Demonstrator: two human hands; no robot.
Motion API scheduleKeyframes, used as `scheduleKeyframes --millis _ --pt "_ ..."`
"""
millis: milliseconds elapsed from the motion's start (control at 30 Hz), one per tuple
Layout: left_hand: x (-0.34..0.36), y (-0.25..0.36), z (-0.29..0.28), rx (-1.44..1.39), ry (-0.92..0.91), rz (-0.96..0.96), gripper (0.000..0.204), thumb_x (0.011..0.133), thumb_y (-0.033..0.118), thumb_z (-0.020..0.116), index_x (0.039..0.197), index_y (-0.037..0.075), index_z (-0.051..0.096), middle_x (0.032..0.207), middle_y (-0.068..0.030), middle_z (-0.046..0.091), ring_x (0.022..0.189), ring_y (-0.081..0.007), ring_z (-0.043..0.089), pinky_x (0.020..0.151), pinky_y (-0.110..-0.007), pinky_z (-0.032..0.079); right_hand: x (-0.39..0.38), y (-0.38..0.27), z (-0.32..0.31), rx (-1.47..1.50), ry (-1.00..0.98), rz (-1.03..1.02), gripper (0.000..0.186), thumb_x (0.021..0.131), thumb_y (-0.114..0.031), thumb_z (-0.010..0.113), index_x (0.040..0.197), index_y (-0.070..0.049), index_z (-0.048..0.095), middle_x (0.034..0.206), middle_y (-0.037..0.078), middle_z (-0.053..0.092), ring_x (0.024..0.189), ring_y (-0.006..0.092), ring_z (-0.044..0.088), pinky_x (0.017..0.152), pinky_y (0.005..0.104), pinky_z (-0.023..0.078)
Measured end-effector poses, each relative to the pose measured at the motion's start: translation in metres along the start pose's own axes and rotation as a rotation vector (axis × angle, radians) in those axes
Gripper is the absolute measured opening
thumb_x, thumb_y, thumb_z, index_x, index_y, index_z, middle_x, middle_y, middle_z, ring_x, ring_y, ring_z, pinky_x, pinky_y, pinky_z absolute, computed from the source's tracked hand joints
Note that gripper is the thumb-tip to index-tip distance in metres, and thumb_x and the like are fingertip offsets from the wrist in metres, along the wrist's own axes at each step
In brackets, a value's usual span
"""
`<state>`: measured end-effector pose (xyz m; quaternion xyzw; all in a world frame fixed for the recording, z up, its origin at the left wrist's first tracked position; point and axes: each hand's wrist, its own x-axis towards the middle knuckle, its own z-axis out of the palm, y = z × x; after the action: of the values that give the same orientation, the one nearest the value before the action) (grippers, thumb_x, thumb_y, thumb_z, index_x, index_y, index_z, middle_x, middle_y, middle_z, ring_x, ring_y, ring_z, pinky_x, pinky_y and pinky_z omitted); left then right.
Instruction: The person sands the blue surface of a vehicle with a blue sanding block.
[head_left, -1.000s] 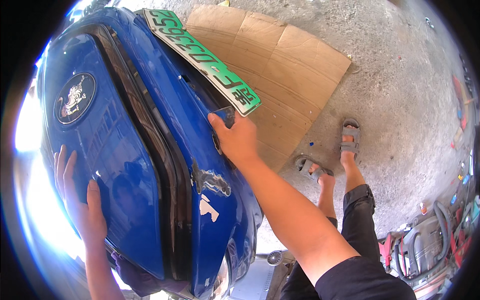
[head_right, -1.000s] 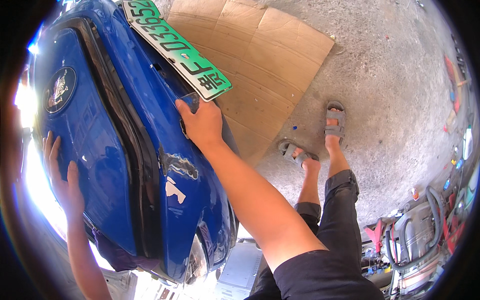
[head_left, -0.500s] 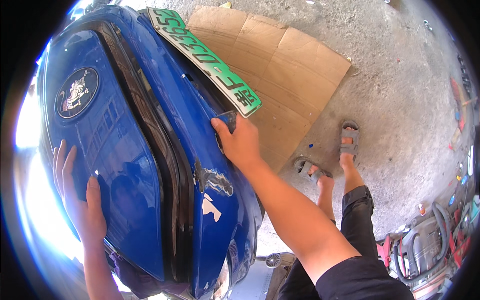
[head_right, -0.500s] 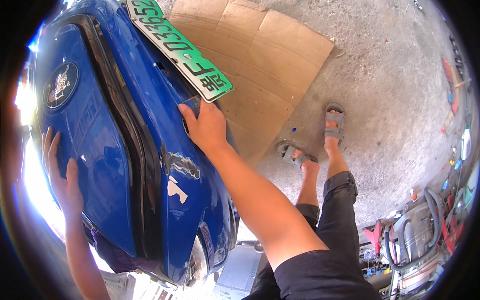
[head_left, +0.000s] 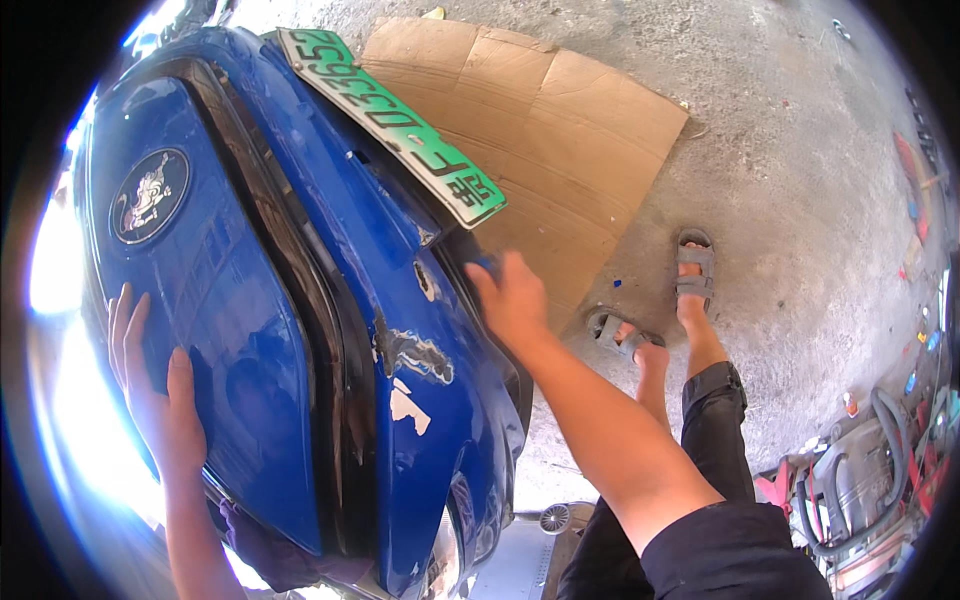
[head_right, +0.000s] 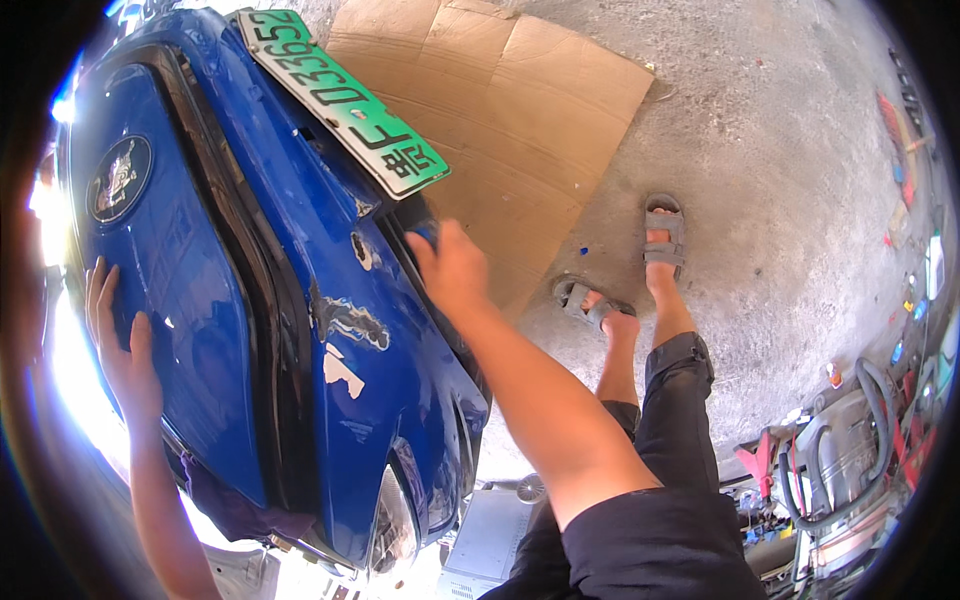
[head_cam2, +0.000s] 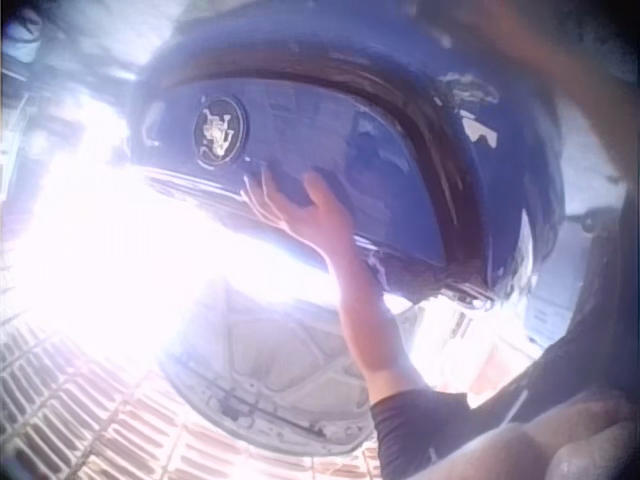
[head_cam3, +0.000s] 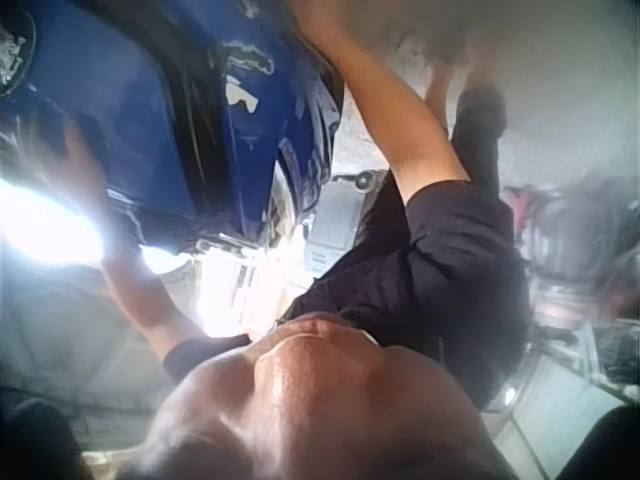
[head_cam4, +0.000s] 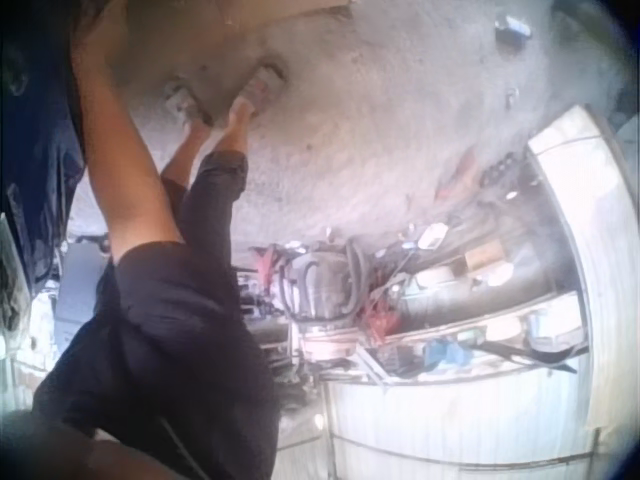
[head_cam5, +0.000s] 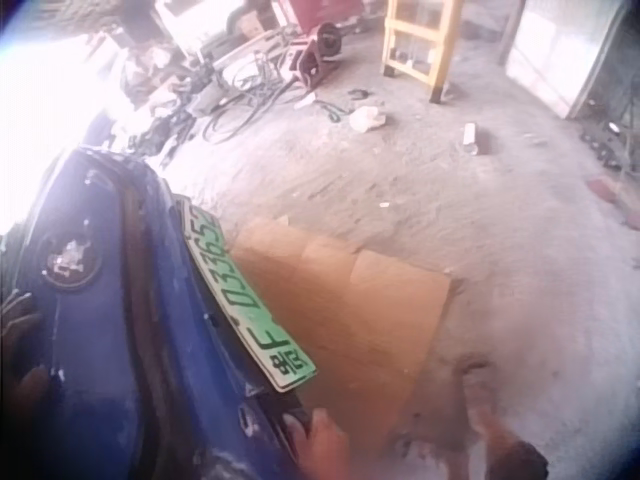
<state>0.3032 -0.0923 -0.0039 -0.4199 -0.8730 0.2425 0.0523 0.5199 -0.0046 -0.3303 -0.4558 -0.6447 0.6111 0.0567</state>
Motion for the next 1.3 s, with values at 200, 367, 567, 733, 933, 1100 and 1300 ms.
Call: scheduleKeyframes --millis 200,367,567,733,933,1100,1300 --pt "-0.002 -0.004 -0.005 0.067 -0.017 0.073 0.055 0.094 0.040 0.047 0.140 0.011 0.047 0.151 -0.0118 0.039 0.142 -0.0307 0.031 0.117 -0.048 0.022 -0.001 0.029 -0.037 0.063 0.004 0.025 0.040 0.086 -0.038 0.070 0.086 -0.002 0.052 0.080 0.020 0.060 0.075 0.0398 0.060 0.067 0.0456 0.047" --pt "-0.001 -0.007 0.005 0.002 0.017 0.057 0.056 0.093 0.041 0.047 0.140 0.010 0.047 0.150 -0.0128 0.040 0.143 -0.0314 0.028 0.117 -0.051 0.019 0.020 0.027 -0.025 0.128 -0.127 -0.092 0.039 0.084 -0.038 0.073 0.091 -0.003 0.056 0.084 0.016 0.060 0.079 0.0357 0.060 0.069 0.0424 0.048" --pt "-0.005 -0.015 0.006 -0.078 0.007 0.016 0.060 0.093 0.046 0.050 0.142 0.013 0.045 0.149 -0.0121 0.041 0.141 -0.0312 0.034 0.115 -0.050 0.027 0.045 0.011 0.014 0.252 -0.060 -0.393 0.048 0.083 -0.042 0.073 0.108 -0.004 0.057 0.092 0.015 0.063 0.087 0.0354 0.062 0.075 0.0415 0.050" --pt "-0.015 -0.015 0.001 -0.041 0.017 -0.161 0.069 0.088 0.063 0.046 0.143 0.021 0.045 0.149 -0.0145 0.042 0.138 -0.0358 0.039 0.111 -0.059 0.029 0.050 0.011 0.039 0.374 -0.022 -0.451 0.055 0.083 -0.044 0.072 0.114 -0.002 0.054 0.092 0.018 0.065 0.083 0.0377 0.063 0.073 0.0425 0.051" --pt "-0.019 -0.025 0.012 -0.069 -0.001 -0.153 0.073 0.088 0.067 0.043 0.144 0.019 0.043 0.147 -0.0170 0.044 0.135 -0.0380 0.041 0.110 -0.059 0.031 0.062 0.010 0.045 0.257 0.074 -0.552 0.059 0.080 -0.046 0.074 0.115 -0.002 0.057 0.092 0.018 0.065 0.081 0.0379 0.063 0.071 0.0405 0.051" --pt "-0.015 -0.023 0.007 -0.025 -0.026 -0.137 0.073 0.088 0.067 0.044 0.144 0.020 0.043 0.147 -0.0163 0.044 0.135 -0.0387 0.042 0.109 -0.059 0.032 0.072 0.024 0.044 0.168 0.015 -0.474 0.061 0.078 -0.040 0.077 0.123 -0.006 0.056 0.103 0.020 0.066 0.092 0.0399 0.063 0.076 0.0422 0.052" --pt "-0.012 -0.023 0.005 -0.026 -0.033 -0.107 0.075 0.086 0.067 0.047 0.144 0.020 0.043 0.149 -0.0157 0.042 0.136 -0.0385 0.041 0.110 -0.059 0.031 0.070 0.011 0.043 0.262 0.074 -0.595 0.063 0.076 -0.047 0.077 0.121 -0.007 0.059 0.099 0.018 0.067 0.089 0.0394 0.063 0.074 0.0420 0.052"
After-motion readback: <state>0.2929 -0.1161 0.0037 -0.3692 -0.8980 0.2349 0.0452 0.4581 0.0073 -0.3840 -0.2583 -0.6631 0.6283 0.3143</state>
